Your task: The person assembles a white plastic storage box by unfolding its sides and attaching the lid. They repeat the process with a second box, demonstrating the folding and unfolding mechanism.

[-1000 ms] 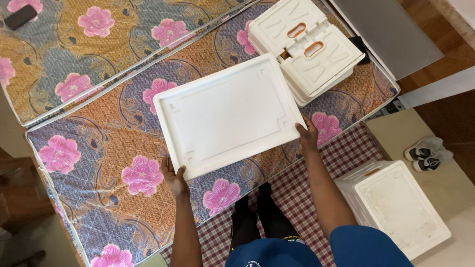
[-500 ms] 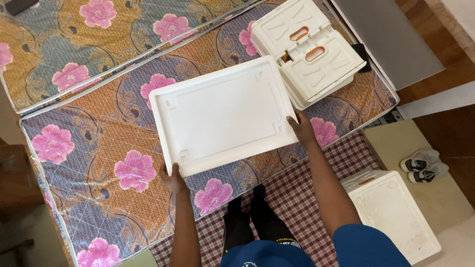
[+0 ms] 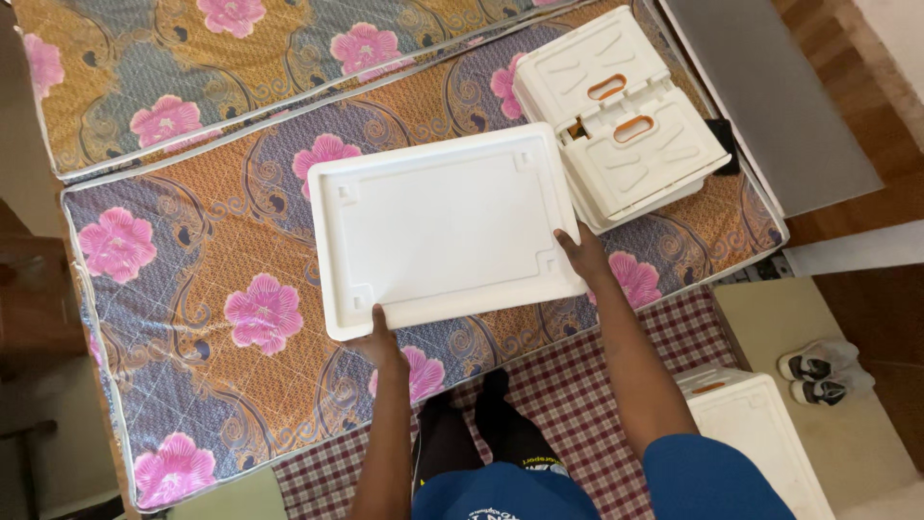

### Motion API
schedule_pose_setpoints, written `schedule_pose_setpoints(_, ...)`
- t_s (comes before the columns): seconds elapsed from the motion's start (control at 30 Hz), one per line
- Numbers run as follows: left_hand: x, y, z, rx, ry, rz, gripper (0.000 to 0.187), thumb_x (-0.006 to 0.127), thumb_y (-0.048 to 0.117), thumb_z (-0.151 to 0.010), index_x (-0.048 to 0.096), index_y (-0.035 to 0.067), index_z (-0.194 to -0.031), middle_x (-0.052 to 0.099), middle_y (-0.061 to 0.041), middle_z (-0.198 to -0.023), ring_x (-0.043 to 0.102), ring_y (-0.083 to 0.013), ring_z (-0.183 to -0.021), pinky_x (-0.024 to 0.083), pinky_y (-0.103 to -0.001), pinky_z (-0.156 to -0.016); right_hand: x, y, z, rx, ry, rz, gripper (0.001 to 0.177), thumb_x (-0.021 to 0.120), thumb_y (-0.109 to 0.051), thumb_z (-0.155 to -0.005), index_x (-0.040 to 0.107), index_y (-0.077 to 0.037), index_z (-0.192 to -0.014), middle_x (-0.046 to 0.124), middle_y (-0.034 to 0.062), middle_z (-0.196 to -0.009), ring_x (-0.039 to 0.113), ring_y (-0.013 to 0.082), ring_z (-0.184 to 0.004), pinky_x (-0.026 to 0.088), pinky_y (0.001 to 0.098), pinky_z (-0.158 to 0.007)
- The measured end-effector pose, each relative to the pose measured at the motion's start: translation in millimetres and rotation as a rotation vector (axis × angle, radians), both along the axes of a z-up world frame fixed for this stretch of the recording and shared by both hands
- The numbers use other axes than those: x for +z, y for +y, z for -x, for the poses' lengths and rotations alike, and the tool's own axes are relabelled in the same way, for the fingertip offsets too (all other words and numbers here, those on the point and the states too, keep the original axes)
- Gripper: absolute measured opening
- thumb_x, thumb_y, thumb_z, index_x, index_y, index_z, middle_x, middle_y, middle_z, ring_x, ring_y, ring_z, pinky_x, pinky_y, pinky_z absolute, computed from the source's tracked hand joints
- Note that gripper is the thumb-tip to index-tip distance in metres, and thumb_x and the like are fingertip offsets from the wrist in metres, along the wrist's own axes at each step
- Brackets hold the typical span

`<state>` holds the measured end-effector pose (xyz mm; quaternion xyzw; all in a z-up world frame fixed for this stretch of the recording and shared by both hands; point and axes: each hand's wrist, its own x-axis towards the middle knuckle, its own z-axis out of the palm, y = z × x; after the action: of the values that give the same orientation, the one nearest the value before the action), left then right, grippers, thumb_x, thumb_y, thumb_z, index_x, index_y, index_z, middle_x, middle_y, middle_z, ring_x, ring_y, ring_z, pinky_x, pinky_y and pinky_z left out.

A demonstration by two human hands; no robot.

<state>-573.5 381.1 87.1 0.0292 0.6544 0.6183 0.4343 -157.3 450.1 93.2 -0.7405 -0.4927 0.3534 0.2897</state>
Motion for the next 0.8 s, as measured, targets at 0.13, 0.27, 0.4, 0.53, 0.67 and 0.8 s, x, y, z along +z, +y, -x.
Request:
schedule_pose_setpoints(0.13, 9, -6, -6, -0.093, -0.134, 0.204, 0.106, 0.083, 0.03, -0.082, 0.014, 0.012, -0.16, 0.045, -0.02, -0.154, 0.049, -0.0393, -0.138, 0.045, -0.063, -0.104, 8, -5, 7, -0.074, 0.146, 0.071, 0.081, 0.062, -0.065, -0.09, 0.056, -0.006, -0.144, 0.069, 0.0196, -0.128, 0.069, 0.0315, -0.116, 0.054, 0.0438, -0.098)
schedule_pose_setpoints(0.27, 11, -8, -26, -0.222, -0.174, 0.105, 0.101, 0.086, 0.028, -0.077, 0.026, 0.015, -0.157, 0.05, -0.02, -0.149, 0.052, -0.0382, -0.134, 0.052, -0.059, -0.098, 22, 1, 9, -0.067, 0.1, 0.174, 0.087, 0.059, -0.069, -0.089, 0.05, -0.009, -0.151, 0.068, 0.0213, -0.128, 0.069, 0.0331, -0.112, 0.054, 0.0447, -0.097)
schedule_pose_setpoints(0.4, 11, -16, -30, -0.242, -0.236, 0.112, 0.101, 0.083, 0.017, -0.077, 0.021, 0.022, -0.156, 0.047, -0.016, -0.148, 0.051, -0.0371, -0.131, 0.052, -0.059, -0.094, 31, -7, 15, -0.078, 0.206, 0.147, 0.089, 0.061, -0.067, -0.086, 0.051, -0.005, -0.148, 0.072, 0.0245, -0.121, 0.075, 0.0345, -0.105, 0.06, 0.0437, -0.092)
schedule_pose_setpoints(0.53, 24, -6, -32, -0.149, -0.319, -0.004, 0.1, 0.074, 0.007, -0.076, 0.018, 0.025, -0.157, 0.048, -0.016, -0.144, 0.055, -0.0367, -0.128, 0.057, -0.057, -0.088, 31, -23, 20, -0.086, 0.198, 0.02, 0.084, 0.065, -0.061, -0.087, 0.052, -0.005, -0.147, 0.071, 0.0188, -0.125, 0.07, 0.0289, -0.11, 0.056, 0.0417, -0.093)
schedule_pose_setpoints(0.67, 39, 12, -26, -0.169, -0.252, 0.023, 0.102, 0.071, 0.005, -0.077, 0.016, 0.028, -0.16, 0.05, -0.017, -0.143, 0.055, -0.035, -0.126, 0.058, -0.056, -0.089, 22, -39, 28, -0.199, 0.29, 0.028, 0.074, 0.069, -0.056, -0.088, 0.063, 0.001, -0.135, 0.075, 0.0203, -0.115, 0.071, 0.0282, -0.101, 0.057, 0.042, -0.085)
schedule_pose_setpoints(0.8, 50, 57, -17, -0.283, -0.169, 0.011, 0.098, 0.07, 0.009, -0.08, 0.018, 0.027, -0.161, 0.051, -0.013, -0.145, 0.054, -0.0314, -0.127, 0.057, -0.053, -0.091, 17, -64, 49, -0.43, 0.374, -0.038, 0.067, 0.075, -0.051, -0.084, 0.067, 0.001, -0.124, 0.074, 0.0174, -0.11, 0.071, 0.0263, -0.096, 0.057, 0.0395, -0.081)
